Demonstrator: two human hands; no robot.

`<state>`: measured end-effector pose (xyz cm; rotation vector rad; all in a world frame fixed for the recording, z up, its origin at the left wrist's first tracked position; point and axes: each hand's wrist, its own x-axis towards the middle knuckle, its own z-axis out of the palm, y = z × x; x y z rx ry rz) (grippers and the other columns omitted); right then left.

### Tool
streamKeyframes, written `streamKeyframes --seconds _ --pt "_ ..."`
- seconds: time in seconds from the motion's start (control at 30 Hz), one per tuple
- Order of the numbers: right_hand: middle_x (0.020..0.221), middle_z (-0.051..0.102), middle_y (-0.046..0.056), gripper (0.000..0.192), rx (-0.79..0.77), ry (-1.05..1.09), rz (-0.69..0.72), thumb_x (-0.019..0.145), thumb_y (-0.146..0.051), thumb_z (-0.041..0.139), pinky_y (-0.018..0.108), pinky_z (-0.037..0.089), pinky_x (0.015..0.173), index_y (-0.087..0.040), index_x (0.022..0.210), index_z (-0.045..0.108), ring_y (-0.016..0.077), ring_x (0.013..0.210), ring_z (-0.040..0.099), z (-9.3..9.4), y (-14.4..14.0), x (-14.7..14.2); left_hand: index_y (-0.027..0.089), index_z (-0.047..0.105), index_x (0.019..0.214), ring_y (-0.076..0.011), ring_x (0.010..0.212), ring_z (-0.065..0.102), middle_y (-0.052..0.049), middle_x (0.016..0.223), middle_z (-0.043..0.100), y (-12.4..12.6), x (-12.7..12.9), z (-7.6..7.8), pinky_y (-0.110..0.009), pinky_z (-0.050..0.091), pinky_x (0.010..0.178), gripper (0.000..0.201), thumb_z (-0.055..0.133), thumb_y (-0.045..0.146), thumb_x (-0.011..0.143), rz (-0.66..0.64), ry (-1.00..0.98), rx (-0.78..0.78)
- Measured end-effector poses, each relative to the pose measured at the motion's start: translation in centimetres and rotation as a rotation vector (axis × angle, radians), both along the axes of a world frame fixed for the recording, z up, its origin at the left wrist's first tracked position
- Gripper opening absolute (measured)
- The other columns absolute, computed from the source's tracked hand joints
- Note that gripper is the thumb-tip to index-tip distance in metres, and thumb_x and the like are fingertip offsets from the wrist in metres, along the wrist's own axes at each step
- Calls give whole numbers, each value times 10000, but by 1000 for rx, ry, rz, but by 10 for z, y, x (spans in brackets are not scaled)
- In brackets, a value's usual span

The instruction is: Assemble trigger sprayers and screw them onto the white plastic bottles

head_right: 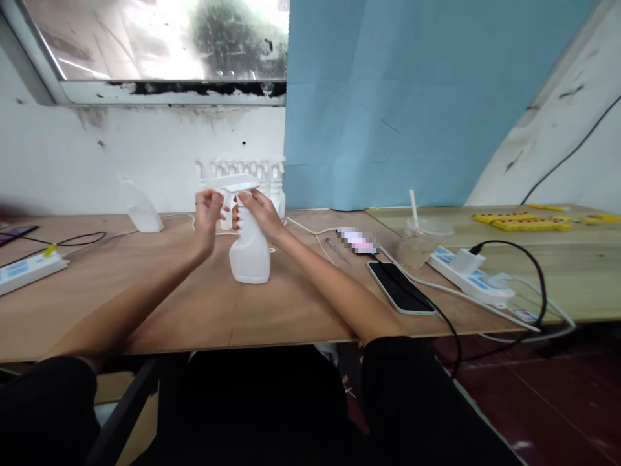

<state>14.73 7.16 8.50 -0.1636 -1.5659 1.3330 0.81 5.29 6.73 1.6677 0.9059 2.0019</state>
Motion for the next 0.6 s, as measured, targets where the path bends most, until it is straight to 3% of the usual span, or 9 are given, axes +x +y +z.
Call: streamKeyframes --seconds 0.13,0.23,0.37,0.6 --pt "648 587 -37 432 4 23 22 827 -603 619 237 504 478 -210 931 473 114 515 584 0 -4 1 198 561 940 -132 666 613 -21 731 605 -3 -11 50 -238 474 572 353 676 508 818 -120 253 15" --pt "666 592 -28 448 -19 32 9 827 -620 605 239 508 481 -208 953 481 118 530 588 0 -5 4 169 597 859 -121 563 586 -28 655 614 -10 -16 74 -230 451 489 267 699 411 813 -186 431 -36" --pt "666 594 -23 464 -31 30 41 826 -628 598 248 517 494 -198 965 489 122 535 592 0 -5 4 162 596 850 -108 559 586 -23 648 624 -16 -20 85 -210 453 481 212 665 362 836 -218 482 -29" --pt "660 588 -29 449 -24 33 27 831 -607 606 242 514 505 -206 992 485 118 545 592 -1 -5 1 169 560 876 -110 594 592 -27 698 625 -15 -23 85 -229 473 533 196 634 350 866 -197 533 -4"
